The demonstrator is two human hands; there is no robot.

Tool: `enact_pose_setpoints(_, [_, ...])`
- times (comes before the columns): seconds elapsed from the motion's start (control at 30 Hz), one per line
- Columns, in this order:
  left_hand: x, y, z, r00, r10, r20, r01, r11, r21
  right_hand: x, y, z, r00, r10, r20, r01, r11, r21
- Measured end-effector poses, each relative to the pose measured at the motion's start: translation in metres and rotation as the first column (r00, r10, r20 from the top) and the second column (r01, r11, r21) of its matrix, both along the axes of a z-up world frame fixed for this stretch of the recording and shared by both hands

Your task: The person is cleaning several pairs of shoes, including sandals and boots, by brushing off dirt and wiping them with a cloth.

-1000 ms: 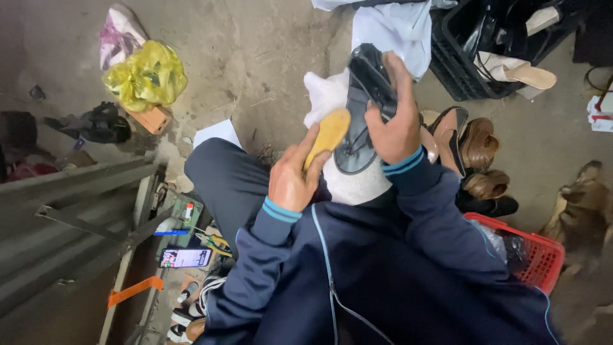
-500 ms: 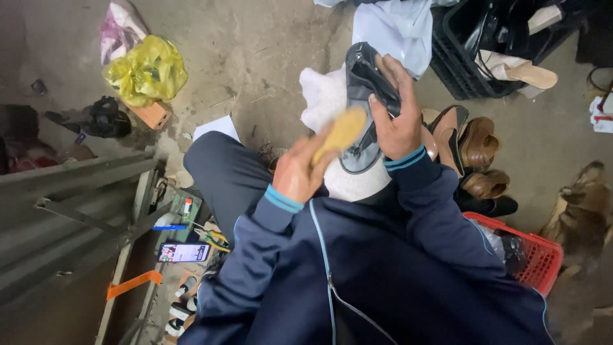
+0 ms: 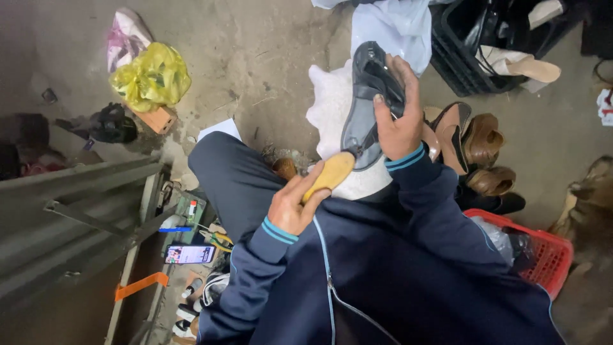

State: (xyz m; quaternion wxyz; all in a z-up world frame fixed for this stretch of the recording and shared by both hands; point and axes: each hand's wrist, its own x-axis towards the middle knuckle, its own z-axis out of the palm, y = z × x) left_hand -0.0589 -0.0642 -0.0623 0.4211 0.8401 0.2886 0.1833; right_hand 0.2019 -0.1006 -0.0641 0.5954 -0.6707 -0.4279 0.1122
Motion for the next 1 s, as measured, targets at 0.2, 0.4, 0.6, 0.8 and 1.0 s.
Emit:
enact_pose_setpoints(0.2, [0.037, 0.021, 0.003, 0.991, 0.113, 0.072, -0.115, 0.993, 0.023, -0.010, -0.006, 0.018, 0.988, 0.149, -0.033, -0.148, 0.988, 0.044])
enact_pose_setpoints(0.4, [0.034, 0.006, 0.004, 0.982, 0.163, 0.101, -0.179, 0.965, 0.191, -0.025, -0.021, 0.020, 0.993, 0.096, -0.075, -0.090, 0.993, 0.076])
enact_pose_setpoints(0.6, [0.027, -0.009, 0.013, 0.982, 0.173, 0.076, -0.181, 0.976, 0.124, -0.011, -0.037, 0.033, 0.933, -0.041, 0.358, 0.130, 0.965, -0.228])
enact_pose_setpoints(0.8, [0.058, -0.005, 0.014, 0.944, 0.260, 0.205, -0.280, 0.957, 0.079, -0.008, -0.030, 0.013, 0.984, -0.065, 0.166, 0.102, 0.969, -0.223])
enact_pose_setpoints(1.0, [0.066, 0.009, 0.020, 0.906, 0.361, 0.221, -0.396, 0.908, 0.139, -0.015, -0.035, 0.003, 0.997, -0.074, 0.003, 0.073, 0.976, -0.203])
